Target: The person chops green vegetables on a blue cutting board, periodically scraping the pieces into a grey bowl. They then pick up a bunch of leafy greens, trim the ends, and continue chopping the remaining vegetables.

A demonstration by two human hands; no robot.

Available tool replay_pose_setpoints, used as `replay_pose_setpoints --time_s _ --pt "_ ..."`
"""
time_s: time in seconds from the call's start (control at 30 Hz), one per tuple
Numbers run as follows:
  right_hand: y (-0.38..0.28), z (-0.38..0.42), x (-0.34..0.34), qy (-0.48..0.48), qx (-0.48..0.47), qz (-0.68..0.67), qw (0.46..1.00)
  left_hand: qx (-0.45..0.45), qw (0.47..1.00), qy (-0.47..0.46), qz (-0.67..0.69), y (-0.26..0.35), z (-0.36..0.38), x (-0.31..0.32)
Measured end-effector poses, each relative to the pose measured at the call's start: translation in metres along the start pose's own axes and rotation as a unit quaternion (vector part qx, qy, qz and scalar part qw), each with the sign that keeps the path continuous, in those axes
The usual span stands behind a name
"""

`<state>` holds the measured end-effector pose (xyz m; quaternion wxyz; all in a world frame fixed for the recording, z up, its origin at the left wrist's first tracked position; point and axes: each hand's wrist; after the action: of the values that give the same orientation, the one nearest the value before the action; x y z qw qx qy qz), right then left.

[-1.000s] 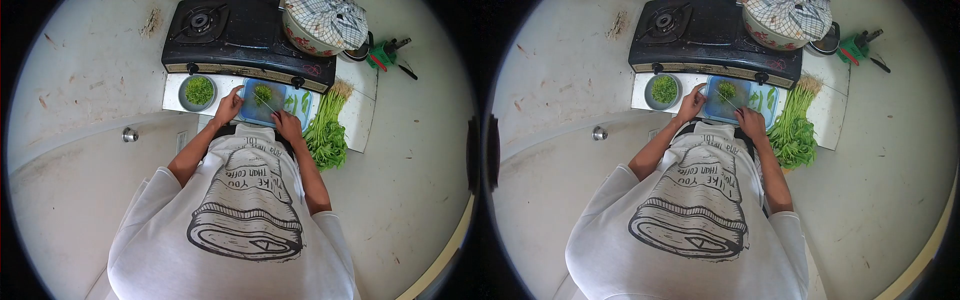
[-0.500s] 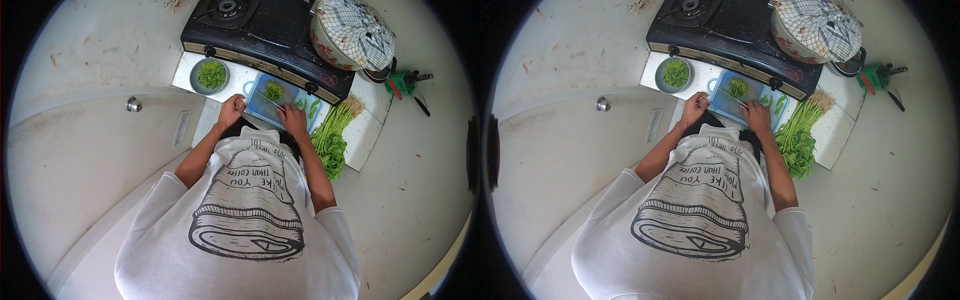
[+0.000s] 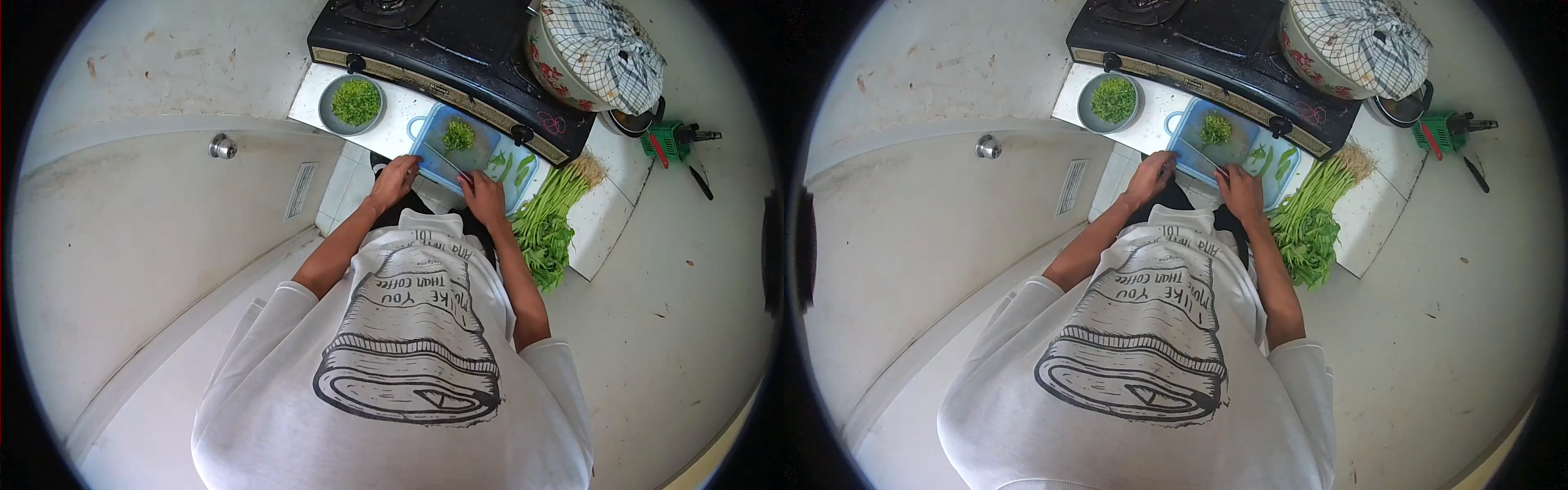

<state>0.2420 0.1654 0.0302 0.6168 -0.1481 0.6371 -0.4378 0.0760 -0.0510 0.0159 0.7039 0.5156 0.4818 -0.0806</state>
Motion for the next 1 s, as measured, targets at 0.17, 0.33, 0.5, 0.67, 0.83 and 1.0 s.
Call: replay_pose_setpoints --time_s 0.17,0.33,0.5,0.67,0.83,1.0 --pt "0.000 0.010 -0.004 0.014 0.001 -0.005 1.000 0.001 1.000 -0.013 0.015 0.001 -0.001 -0.004" --pt "0.003 0.019 -0.006 0.032 0.008 -0.020 0.999 -0.077 0.995 -0.014 0.067 0.009 -0.014 -0.007" --pt "0.008 0.021 -0.005 0.064 0.029 -0.041 0.997 -0.074 0.991 0.006 0.110 0.017 -0.047 -0.004" --pt "0.003 0.023 -0.008 0.065 0.076 -0.037 0.994 -0.067 0.991 -0.032 0.113 0.012 -0.067 0.008" --pt "0.002 0.032 -0.001 0.074 0.066 -0.034 0.994 -0.033 0.994 -0.054 0.094 0.001 -0.061 0.008" --pt "-0.009 0.034 0.004 0.057 0.070 -0.021 0.996 -0.006 0.997 -0.053 0.055 -0.004 -0.050 -0.005"
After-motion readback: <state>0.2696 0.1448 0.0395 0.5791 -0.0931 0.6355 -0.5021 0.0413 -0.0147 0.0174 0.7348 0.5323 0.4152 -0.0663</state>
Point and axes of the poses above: each hand's wrist, its own z-axis away from the middle knuckle, its own x-axis out of the palm, y = z × x, and after that the axes turned 12 degrees about -z, right-handed
